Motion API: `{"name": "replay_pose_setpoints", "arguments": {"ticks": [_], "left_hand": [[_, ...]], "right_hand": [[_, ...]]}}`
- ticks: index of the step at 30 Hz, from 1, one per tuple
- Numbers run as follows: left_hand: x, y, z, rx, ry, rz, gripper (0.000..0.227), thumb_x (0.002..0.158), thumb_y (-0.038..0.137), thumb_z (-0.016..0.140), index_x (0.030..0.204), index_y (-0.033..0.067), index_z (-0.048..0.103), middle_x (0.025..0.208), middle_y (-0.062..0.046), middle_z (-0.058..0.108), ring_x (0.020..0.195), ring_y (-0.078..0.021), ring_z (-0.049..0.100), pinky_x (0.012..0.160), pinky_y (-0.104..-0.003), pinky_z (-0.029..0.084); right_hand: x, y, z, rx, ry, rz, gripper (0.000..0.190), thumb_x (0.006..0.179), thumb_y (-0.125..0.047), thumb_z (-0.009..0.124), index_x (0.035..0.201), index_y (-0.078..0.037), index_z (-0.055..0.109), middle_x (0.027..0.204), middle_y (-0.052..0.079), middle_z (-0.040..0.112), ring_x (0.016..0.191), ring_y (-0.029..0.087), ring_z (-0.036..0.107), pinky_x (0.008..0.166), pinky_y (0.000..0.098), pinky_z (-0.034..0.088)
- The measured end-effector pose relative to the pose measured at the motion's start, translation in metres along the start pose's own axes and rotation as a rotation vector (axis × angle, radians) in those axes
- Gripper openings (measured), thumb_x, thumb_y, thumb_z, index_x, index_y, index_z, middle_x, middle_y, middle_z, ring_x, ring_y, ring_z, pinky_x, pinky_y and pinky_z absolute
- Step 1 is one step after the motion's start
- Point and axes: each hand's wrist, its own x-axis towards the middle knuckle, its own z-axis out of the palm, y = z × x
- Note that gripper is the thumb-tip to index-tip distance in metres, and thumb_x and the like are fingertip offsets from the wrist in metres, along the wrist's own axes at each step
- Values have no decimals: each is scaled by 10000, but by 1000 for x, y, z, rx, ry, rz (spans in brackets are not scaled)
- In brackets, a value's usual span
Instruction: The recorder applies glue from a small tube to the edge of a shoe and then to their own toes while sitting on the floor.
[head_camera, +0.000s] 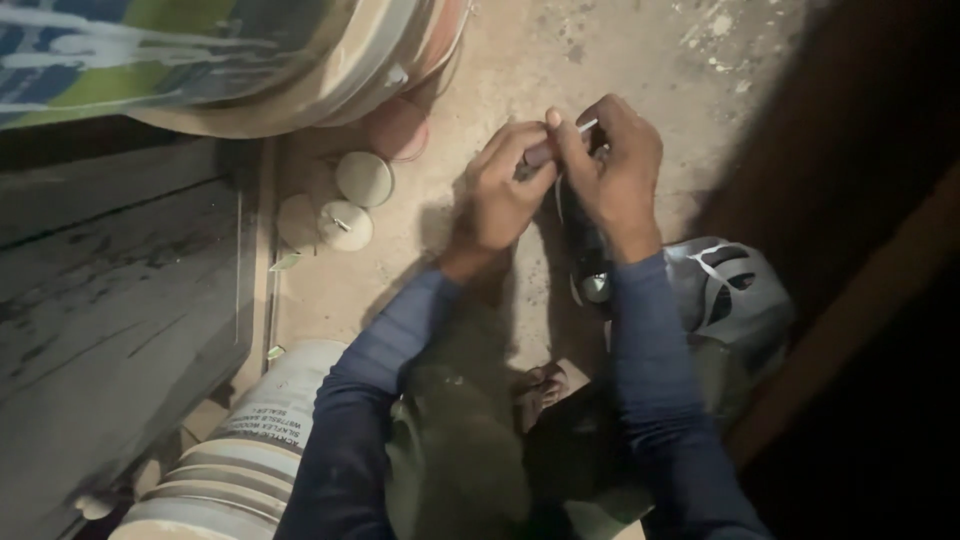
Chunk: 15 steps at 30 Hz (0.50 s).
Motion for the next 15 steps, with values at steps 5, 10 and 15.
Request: {"name": "replay_pose_setpoints", "arguments": {"ticks": [5, 10, 15], "left_hand": [[1, -13, 1, -36, 47, 124, 365, 851, -8, 795, 1190, 0, 660, 1158, -133, 702, 1047, -246, 712, 902, -348, 587], [-5, -45, 13, -502, -137, -563, 246, 1097, 130, 602, 1298, 2, 665, 944, -171, 668, 806, -217, 613, 725, -336, 533], [-9, -65, 28, -506, 36, -313, 233, 1152, 212, 488, 1160, 25, 626, 988, -61, 675, 903, -137, 638, 801, -276, 551]], "right_hand": [[5, 16, 5, 8, -90, 96, 414, 1032, -261, 769, 751, 0, 613, 593, 136, 553, 521, 160, 516, 518, 315, 406], [-4, 35, 22, 268, -20, 180, 413, 1078, -275, 687, 777, -5, 606, 645, 121, 609, 605, 71, 510, 542, 314, 404], [-6, 1, 33, 54, -35, 135, 427, 1027, -259, 720, 728, 11, 582, 572, 159, 502, 530, 179, 456, 499, 365, 377]]}}
